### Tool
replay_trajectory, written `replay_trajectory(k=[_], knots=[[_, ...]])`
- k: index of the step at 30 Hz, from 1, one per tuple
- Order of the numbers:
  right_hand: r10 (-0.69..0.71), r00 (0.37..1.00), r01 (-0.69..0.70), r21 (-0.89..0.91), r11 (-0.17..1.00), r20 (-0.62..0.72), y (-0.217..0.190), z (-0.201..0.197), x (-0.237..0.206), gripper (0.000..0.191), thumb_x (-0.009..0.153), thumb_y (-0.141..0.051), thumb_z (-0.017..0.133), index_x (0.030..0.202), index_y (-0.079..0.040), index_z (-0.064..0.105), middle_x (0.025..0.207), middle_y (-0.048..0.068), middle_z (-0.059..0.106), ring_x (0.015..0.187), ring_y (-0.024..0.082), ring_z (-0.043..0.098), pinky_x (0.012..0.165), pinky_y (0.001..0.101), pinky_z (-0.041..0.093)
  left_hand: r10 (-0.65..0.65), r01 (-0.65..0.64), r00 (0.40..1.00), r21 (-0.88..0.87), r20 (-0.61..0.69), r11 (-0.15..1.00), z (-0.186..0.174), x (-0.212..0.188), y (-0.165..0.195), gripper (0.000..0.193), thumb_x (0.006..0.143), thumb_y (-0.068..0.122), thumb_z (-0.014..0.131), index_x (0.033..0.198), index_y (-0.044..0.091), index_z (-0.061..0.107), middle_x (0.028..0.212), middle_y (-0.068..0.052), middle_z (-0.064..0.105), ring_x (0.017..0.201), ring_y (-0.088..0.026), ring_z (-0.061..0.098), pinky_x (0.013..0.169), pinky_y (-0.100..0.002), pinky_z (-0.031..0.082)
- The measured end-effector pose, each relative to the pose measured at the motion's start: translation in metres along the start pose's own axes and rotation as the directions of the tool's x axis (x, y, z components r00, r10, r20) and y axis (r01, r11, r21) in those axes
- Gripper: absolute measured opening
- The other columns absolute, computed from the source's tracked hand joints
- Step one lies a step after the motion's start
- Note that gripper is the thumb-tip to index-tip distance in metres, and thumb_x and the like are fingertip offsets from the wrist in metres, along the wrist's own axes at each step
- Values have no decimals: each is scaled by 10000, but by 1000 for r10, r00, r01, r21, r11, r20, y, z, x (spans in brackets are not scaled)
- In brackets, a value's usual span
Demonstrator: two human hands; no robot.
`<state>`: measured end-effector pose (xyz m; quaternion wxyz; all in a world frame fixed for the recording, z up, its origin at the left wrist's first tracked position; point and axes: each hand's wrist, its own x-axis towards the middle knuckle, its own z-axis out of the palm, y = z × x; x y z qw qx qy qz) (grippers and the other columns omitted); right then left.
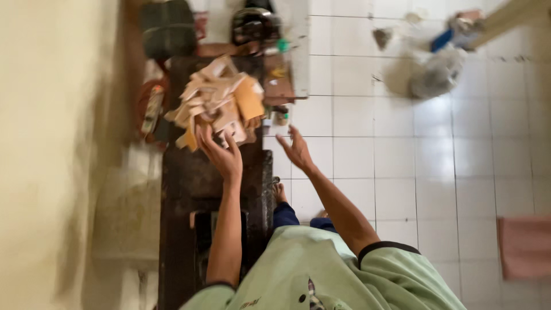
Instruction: The person sits on the floor and gathers scattered foam pieces, separating them into different piles by shape and size. They then carry the sorted piles to a nearby workbench and place them down.
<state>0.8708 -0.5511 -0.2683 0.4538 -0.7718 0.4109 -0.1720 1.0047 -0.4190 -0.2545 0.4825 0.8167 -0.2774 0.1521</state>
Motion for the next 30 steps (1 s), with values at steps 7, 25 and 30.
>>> replay_trajectory(k=[7,25,30], knots=[[478,873,-480,-5,877,-96,130,-101,-151,899,913,-593,660,1504,21,373,1241,302,674,1168,433,654,1003,480,523,136,34,636,-204,760,978,18,-147,61,239,976,164,646,1165,27,699,1433,-210,553,1333,-393,517,1067,-493,453],[908,54,-475,789,390,-416,258,-142,-775,759,867,-531,728,1391,-13,546,1184,185,714,1157,340,656,976,432,529,226,-253,-287,-301,931,919,-94,-511,279,487,934,381,689,1246,7,692,1167,-174,737,1047,-296,699,920,-435,556],[941,-180,-119,956,268,-286,273,-125,-902,675,880,-510,704,1364,-54,588,1122,151,768,998,258,766,890,350,581,175,-146,-578,-312,797,939,-160,-652,321,382,927,310,692,1172,17,717,999,-91,739,908,-178,687,731,-343,571]])
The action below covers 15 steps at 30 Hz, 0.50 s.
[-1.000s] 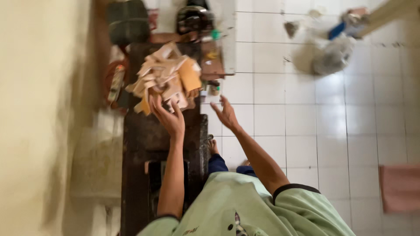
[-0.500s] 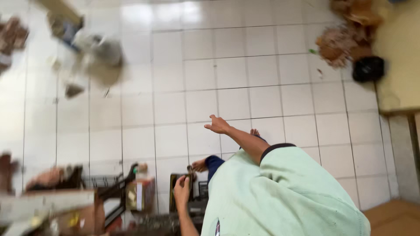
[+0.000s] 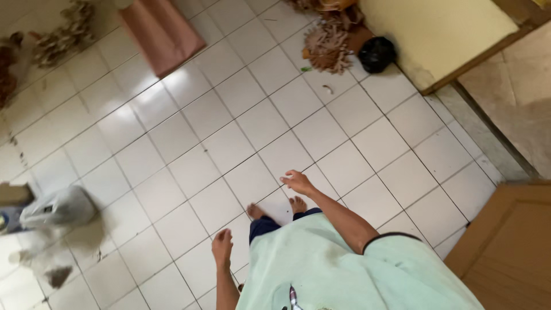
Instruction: The person sits on the floor and gathers scattered foam pieces, separating them into different piles by shape and size. They then carry the sorted piles to a nearby workbench and place them down.
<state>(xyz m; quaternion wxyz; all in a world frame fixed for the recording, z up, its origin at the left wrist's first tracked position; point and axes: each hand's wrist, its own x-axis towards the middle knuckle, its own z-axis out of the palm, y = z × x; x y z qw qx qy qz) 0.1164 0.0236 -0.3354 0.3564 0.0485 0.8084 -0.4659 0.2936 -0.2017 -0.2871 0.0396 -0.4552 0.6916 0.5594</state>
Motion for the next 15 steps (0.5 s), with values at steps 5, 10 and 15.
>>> replay_trajectory(k=[5,10,15], knots=[[74,997,-53,523,851,-19,6,-77,11,479,952,-433,648,1272,-77,628,1114,69,734,971,160,708,781,305,568,106,-132,972,115,210,985,103,42,72,315,933,265,688,1089,-2,752,962,-100,755,853,-186,685,719,-302,563],[7,1000,-9,709,705,7,-33,-135,40,425,1006,-392,628,1248,-43,638,1081,69,724,985,169,713,828,304,598,318,-418,795,87,516,904,217,81,169,318,933,248,714,1112,-14,741,1019,-124,791,938,-169,736,818,-288,567],[-128,990,127,713,689,-53,-72,-212,98,391,1014,-335,634,1266,-37,639,1088,60,720,1003,149,696,887,326,593,287,-465,606,37,742,885,320,112,263,326,974,286,659,1127,7,733,1031,-169,806,920,-209,772,822,-314,588]])
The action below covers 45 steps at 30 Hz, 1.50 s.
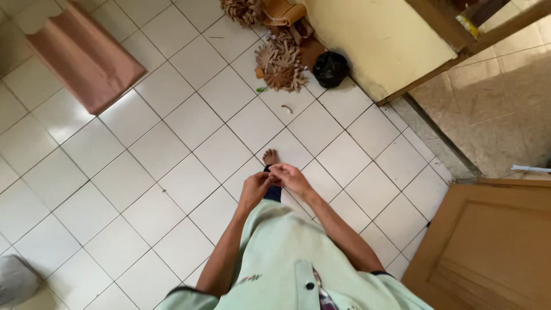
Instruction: The person sits on the floor and gathers scattered foam pieces, separating them into different piles by shape and size. They then carry the sorted piles to a nearby workbench and place them down.
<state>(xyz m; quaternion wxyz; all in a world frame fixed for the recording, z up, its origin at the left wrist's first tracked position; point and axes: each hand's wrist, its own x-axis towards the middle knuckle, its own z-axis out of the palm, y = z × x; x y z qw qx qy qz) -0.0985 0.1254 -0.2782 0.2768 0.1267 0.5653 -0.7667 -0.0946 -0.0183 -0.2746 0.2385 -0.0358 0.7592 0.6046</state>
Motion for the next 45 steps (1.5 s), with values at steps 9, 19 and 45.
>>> replay_trajectory(k=[9,19,45], knots=[[-1,1000,7,-256,967,23,-146,-101,95,360,1029,-269,597,1309,-43,613,1117,75,741,1047,141,716,942,296,579,259,-379,905,363,336,851,-20,183,114,184,915,214,655,976,76,760,822,-122,781,750,-336,725,745,-415,562],[-73,964,100,-91,991,256,-205,-160,226,368,1039,-195,629,1353,-9,585,1241,55,671,1137,153,651,1034,322,530,167,-94,974,-401,152,911,-34,317,121,141,968,38,571,1004,-47,678,880,-119,745,852,-180,728,818,-319,595],[299,787,138,-626,768,540,-251,-367,669,496,972,-304,693,1402,-83,578,1204,81,688,1089,159,669,945,330,557,-11,6,871,-13,-492,1000,12,718,31,188,926,183,639,968,22,726,816,-176,765,777,-336,766,728,-419,601]])
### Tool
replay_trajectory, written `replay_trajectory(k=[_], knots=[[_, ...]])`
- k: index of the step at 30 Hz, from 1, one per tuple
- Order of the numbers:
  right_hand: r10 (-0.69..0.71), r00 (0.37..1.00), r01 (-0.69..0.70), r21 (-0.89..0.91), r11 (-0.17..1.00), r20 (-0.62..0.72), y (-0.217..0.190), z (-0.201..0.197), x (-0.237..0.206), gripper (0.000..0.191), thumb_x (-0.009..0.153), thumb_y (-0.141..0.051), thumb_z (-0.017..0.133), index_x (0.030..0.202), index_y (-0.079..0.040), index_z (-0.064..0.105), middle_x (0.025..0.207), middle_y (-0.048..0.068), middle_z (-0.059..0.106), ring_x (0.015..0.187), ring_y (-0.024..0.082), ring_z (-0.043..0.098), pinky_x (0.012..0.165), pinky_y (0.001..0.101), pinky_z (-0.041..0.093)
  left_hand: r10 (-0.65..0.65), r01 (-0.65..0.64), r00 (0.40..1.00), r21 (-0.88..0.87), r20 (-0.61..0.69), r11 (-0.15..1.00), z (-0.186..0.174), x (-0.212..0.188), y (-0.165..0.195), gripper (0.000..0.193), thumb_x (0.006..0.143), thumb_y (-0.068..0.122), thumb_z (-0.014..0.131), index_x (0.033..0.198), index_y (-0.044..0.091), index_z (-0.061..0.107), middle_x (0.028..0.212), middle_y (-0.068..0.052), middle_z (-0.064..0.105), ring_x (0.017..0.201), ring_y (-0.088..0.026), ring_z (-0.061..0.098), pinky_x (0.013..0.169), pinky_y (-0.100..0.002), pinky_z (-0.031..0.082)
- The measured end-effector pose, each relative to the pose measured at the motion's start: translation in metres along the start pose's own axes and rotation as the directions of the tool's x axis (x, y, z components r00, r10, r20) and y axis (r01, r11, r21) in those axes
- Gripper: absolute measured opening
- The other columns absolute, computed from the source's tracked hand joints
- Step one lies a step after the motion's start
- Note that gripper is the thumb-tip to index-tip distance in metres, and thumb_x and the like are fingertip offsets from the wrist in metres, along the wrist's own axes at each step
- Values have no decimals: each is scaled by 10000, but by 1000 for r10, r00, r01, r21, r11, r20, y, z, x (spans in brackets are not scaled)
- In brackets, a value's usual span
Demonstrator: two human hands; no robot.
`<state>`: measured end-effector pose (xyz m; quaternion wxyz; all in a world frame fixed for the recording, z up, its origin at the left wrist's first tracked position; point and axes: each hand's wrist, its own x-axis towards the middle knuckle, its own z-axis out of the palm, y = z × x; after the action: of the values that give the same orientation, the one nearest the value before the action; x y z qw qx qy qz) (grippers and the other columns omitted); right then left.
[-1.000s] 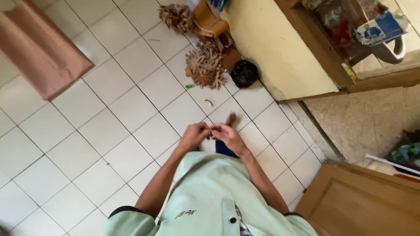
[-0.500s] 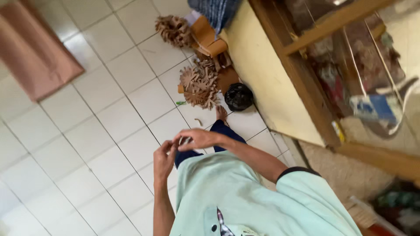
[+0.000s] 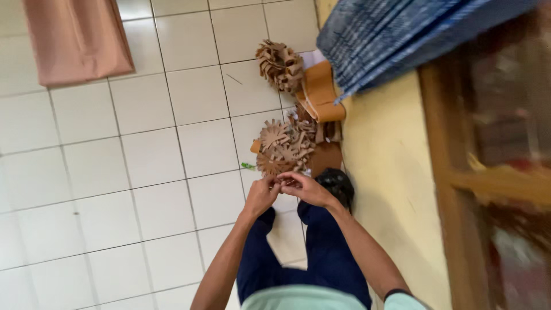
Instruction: The person sits on the floor and gathers scattered foam pieces, separating them into different piles by shape and size. They then carry the sorted piles to a nearby workbench and place them down.
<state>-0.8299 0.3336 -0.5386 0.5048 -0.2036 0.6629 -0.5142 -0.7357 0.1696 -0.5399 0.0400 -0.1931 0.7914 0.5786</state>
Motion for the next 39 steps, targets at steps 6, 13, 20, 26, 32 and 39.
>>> replay_trajectory(k=[6,13,20,26,32,39], knots=[[94,994,-85,-170,982,49,135,-74,166,567,980,-469,617,1384,-73,582,1254,81,651,1099,179,692,908,357,619,127,-73,984,359,-128,931,64,117,-119,217,951,190,663,1111,46,687,934,-265,701,806,-453,684,692,-536,553],[56,974,-199,-704,682,-221,241,-139,311,738,888,-541,726,1448,-85,574,1345,152,679,1202,270,680,1000,432,570,23,-14,1000,694,-3,720,84,159,-243,229,1020,182,574,1137,-9,618,945,-187,712,794,-327,703,731,-492,602],[57,993,-121,-835,537,-108,298,-104,345,1176,705,-642,918,1530,-47,329,1492,259,459,1323,429,492,1018,550,418,205,-89,966,541,-158,837,46,134,-279,331,971,246,665,1213,20,670,1086,-190,734,896,-339,726,770,-470,583],[42,985,-162,-822,546,-166,348,-78,339,1151,651,-665,859,1565,-121,418,1497,200,548,1375,363,549,1115,501,488,-24,55,998,695,-54,717,45,164,-334,272,949,217,674,1136,20,680,1037,-193,731,931,-381,710,780,-491,575],[-358,888,21,-754,657,-287,395,-89,321,1055,838,-610,839,1596,-74,338,1587,203,368,1415,390,431,1112,540,384,-166,-210,945,911,282,354,102,205,-401,275,1023,187,608,1217,-8,599,1146,-202,690,1002,-303,702,829,-456,608],[126,917,-367,-676,639,-379,428,-96,277,648,942,-541,724,1381,-82,592,1262,193,722,1134,334,699,1007,465,568,170,-535,843,829,511,162,181,181,-478,828,776,434,762,1415,12,447,1433,-254,499,1269,-387,497,966,-577,497]])
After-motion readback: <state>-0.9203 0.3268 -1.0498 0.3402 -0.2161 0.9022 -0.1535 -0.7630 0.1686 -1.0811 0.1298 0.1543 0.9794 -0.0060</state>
